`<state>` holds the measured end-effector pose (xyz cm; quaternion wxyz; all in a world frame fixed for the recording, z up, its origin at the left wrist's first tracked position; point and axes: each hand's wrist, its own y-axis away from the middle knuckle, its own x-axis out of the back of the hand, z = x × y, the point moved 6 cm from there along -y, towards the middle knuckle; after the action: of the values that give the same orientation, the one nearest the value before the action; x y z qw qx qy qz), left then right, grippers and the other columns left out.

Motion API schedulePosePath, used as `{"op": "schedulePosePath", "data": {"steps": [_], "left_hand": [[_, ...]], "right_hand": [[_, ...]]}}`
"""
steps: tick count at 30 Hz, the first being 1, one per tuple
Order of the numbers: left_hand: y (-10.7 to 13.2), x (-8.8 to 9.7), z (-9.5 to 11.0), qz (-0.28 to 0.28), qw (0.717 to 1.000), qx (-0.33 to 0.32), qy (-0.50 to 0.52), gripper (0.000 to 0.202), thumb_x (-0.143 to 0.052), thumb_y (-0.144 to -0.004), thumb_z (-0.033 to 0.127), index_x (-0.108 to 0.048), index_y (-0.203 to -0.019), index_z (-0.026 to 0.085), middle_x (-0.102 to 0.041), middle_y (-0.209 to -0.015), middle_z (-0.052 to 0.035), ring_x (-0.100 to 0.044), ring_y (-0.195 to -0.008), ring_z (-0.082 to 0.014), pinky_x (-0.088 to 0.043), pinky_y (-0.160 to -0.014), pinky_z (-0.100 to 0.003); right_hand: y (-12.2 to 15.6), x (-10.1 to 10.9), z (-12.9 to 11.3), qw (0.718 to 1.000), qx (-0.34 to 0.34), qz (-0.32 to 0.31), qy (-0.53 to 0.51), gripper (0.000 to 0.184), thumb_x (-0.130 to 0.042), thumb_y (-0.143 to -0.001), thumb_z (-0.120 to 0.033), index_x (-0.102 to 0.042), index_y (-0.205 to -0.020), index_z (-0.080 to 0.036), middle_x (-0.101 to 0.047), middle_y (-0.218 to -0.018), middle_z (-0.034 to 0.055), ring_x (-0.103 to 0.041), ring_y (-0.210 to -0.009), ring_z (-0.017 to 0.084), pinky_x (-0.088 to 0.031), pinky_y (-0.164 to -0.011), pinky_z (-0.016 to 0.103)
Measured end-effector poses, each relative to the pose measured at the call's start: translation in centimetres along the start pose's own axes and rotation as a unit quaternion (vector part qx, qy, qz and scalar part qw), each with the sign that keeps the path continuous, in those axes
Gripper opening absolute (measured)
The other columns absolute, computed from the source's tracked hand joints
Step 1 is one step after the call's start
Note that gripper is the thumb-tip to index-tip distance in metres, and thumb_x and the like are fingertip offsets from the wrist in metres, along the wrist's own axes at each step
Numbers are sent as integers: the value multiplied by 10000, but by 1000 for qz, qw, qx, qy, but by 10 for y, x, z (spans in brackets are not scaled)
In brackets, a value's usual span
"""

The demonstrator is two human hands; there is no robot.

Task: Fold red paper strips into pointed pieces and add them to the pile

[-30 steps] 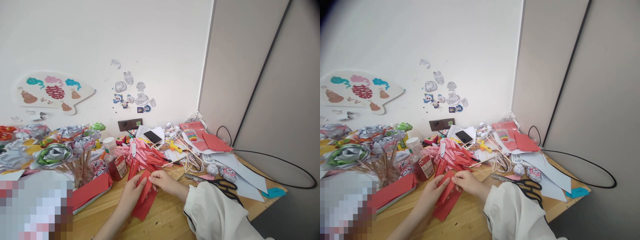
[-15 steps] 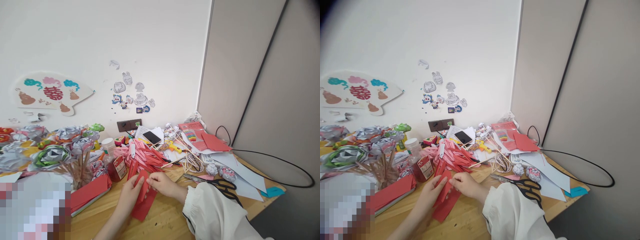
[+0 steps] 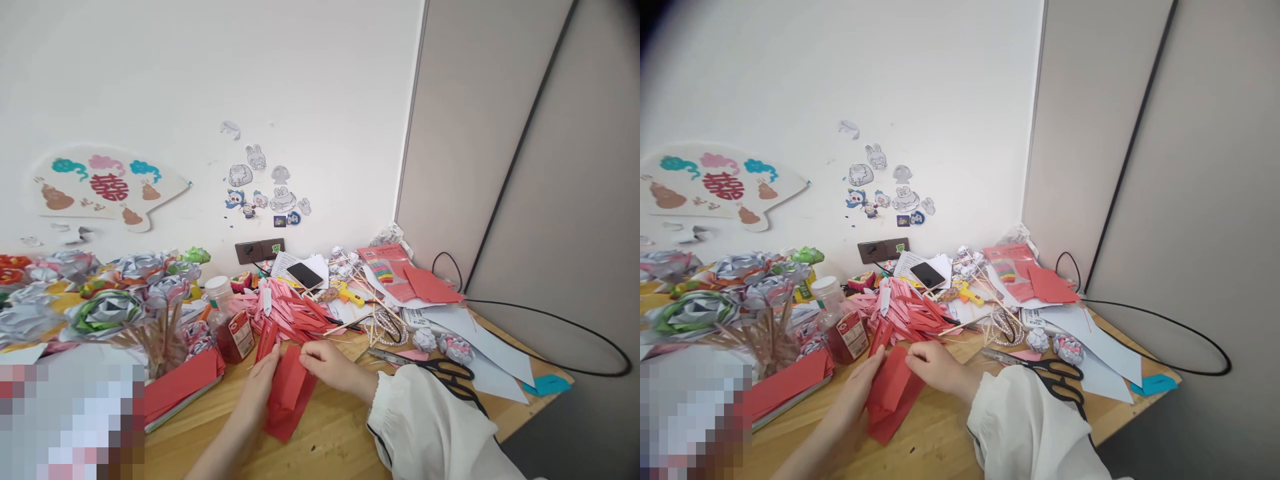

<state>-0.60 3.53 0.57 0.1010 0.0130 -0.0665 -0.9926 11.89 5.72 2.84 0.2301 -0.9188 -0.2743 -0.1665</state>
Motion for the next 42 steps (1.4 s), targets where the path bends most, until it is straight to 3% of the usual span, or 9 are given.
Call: {"op": "schedulePosePath", "data": {"steps": [7,12,17,27,34,38,42], "left_hand": [[12,-17,-1,-104,991,86,23,329,-597,-541,472,-542,-614,155,-516,-476,50,-449,-435,-88,-292,-424,-181],[19,-24,5,-161,984,81,12,335,-573,-579,483,-551,-606,150,-527,-498,39,-450,-448,-84,-301,-445,-179],[21,-29,2,-218,967,106,76,386,-471,-662,511,-577,-652,140,-595,-590,-24,-519,-521,-121,-370,-500,-213],[30,-31,8,-238,962,119,56,216,-628,-598,348,-586,-633,140,-561,-548,23,-495,-501,-82,-359,-480,-178],[29,-31,7,-248,956,123,95,347,-486,-677,474,-589,-657,144,-584,-594,-10,-509,-530,-108,-374,-500,-204],[22,-27,7,-214,973,87,23,261,-588,-616,403,-571,-614,143,-553,-525,25,-478,-478,-90,-339,-469,-184],[15,-26,9,-184,981,46,-27,248,-645,-551,359,-547,-641,149,-573,-569,21,-523,-549,-121,-371,-505,-203]], "right_hand": [[1,-1,-1,999,13,-35,27,183,-378,-693,-136,-317,-521,-156,-297,-511,-57,-289,-489,55,-214,-445,176],[2,-1,4,999,0,-46,20,166,-382,-673,-143,-324,-518,-155,-298,-511,-56,-277,-490,55,-211,-437,175],[3,-1,3,998,-10,-56,1,163,-373,-671,-144,-332,-514,-157,-303,-515,-52,-286,-494,59,-211,-440,179],[3,1,0,998,-7,-58,-17,164,-379,-669,-142,-343,-510,-151,-296,-509,-52,-282,-497,59,-215,-445,178],[3,0,-1,996,-22,-81,-43,162,-394,-681,-156,-369,-521,-148,-331,-517,-50,-314,-506,62,-232,-455,177],[2,3,-2,998,-13,-52,-19,168,-411,-709,-186,-397,-547,-147,-352,-535,-48,-327,-517,65,-247,-463,177],[0,5,2,1000,-18,-12,-4,186,-404,-740,-211,-415,-566,-144,-357,-545,-45,-327,-524,66,-246,-462,174]]}}
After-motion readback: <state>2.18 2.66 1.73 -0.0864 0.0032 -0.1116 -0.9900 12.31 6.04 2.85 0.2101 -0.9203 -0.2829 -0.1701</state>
